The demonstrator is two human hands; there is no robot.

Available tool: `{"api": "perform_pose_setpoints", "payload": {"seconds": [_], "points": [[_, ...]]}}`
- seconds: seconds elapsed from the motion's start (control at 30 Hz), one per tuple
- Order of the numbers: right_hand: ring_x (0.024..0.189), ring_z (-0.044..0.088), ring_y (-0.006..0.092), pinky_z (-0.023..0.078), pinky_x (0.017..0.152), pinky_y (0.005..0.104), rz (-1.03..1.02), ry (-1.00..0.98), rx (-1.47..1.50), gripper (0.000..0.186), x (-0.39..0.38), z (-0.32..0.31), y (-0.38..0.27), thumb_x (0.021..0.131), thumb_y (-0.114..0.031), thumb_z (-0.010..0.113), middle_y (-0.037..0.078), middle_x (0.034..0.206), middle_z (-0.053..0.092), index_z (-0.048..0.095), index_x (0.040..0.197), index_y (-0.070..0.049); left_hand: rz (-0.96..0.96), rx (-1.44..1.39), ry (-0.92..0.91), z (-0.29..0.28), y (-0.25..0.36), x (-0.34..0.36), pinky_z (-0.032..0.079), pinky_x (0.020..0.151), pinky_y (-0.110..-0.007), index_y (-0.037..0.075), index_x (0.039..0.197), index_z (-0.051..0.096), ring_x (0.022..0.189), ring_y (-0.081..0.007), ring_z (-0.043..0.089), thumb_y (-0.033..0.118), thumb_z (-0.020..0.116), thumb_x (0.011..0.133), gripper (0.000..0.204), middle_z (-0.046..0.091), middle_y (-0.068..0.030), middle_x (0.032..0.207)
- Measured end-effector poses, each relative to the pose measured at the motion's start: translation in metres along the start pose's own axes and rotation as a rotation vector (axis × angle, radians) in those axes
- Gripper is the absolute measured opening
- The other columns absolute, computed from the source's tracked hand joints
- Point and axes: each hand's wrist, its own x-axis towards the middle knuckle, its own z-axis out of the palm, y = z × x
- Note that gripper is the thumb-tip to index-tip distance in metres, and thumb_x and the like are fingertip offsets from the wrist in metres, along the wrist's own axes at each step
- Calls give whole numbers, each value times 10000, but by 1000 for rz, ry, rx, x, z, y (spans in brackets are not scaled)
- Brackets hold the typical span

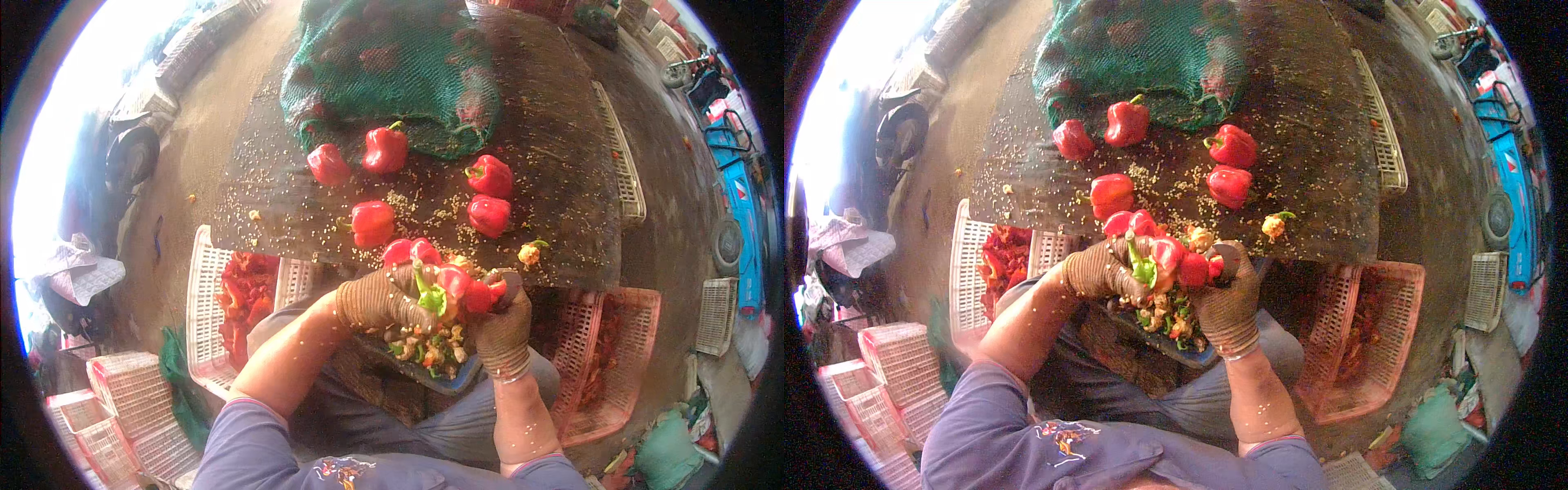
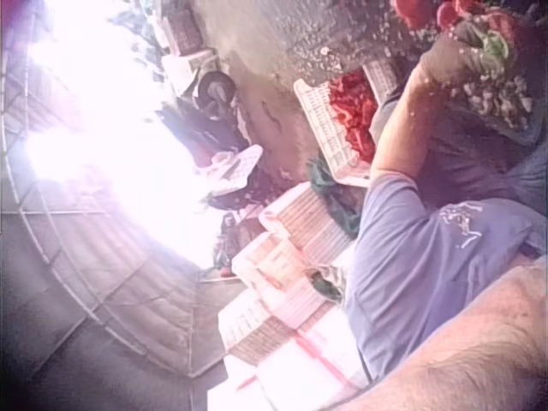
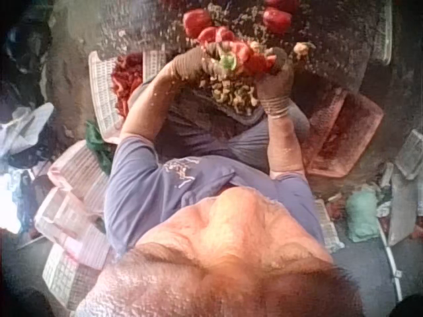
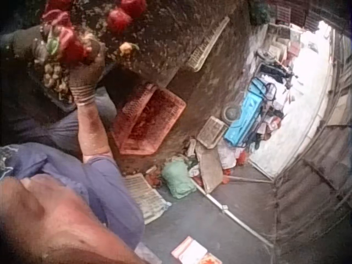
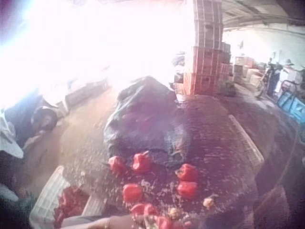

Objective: The person removes the stems and seeds from red bell peppers by hand. They pick up each pepper, twist off the top, and pull out the internal core, placing the cleaned peppers into a white basket.

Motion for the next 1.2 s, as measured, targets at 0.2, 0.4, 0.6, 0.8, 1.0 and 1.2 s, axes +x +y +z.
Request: {"api": "perform_pose_setpoints", "payload": {"seconds": [0.2, 0.4, 0.6, 0.8, 1.0, 1.2], "points": [[846, 654, 147, 539, 792, 315, 5, 24, -127, 348, 3, -13, -2, 787, -24, 768, 57, 942, 687, 592, 1086, -41, 161, -213, 76, 12, -6, 9, 521, 471, -276, 77, 1217, 612, 632, -147, 655, 306, 840, 825, 508, 676, -32, 861], [829, 643, 130, 531, 771, 293, 169, 44, 5, 288, 7, -23, -4, 778, 2, 735, 30, 917, 664, 612, 1036, -35, -108, 23, 75, 3, 5, 1, 562, 728, -278, 67, 1163, 683, 849, -129, 660, 318, 836, 844, 435, 699, -16, 939], [738, 640, 129, 537, 640, 291, 212, 84, 188, 311, 11, -32, -1, 802, 5, 732, 40, 911, 654, 602, 1081, -39, -279, 600, -162, -24, -18, -1, 546, 839, -306, 38, 1290, 652, 971, -102, 647, 247, 822, 881, 490, 736, -42, 1022], [554, 603, 136, 477, 464, 264, 384, -1, 294, 292, 8, -39, -26, 826, -84, 761, 71, 834, 680, 636, 1086, -39, -332, 568, 150, -25, -66, 14, 531, 918, -350, 29, 1205, 698, 1030, -179, 679, 504, 678, 959, 535, 750, -108, 1052], [748, 643, 124, 523, 583, 246, 354, -112, 451, 429, 3, -32, -37, 801, -123, 759, 64, 989, 679, 626, 1195, -14, 20, -532, 54, -19, -78, 36, 513, 1001, -397, 38, 1417, 494, 1168, -255, 631, 428, 709, 944, 650, 617, -125, 1327], [462, 576, 186, 505, 367, 307, 343, -67, 487, 361, 8, -37, -21, 870, -165, 728, 120, 840, 668, 580, 1145, 15, 175, -594, 101, -1, -44, 35, 512, 1051, -402, 37, 1406, 502, 1195, -250, 641, 241, 782, 895, 617, 646, -112, 1319]]}}
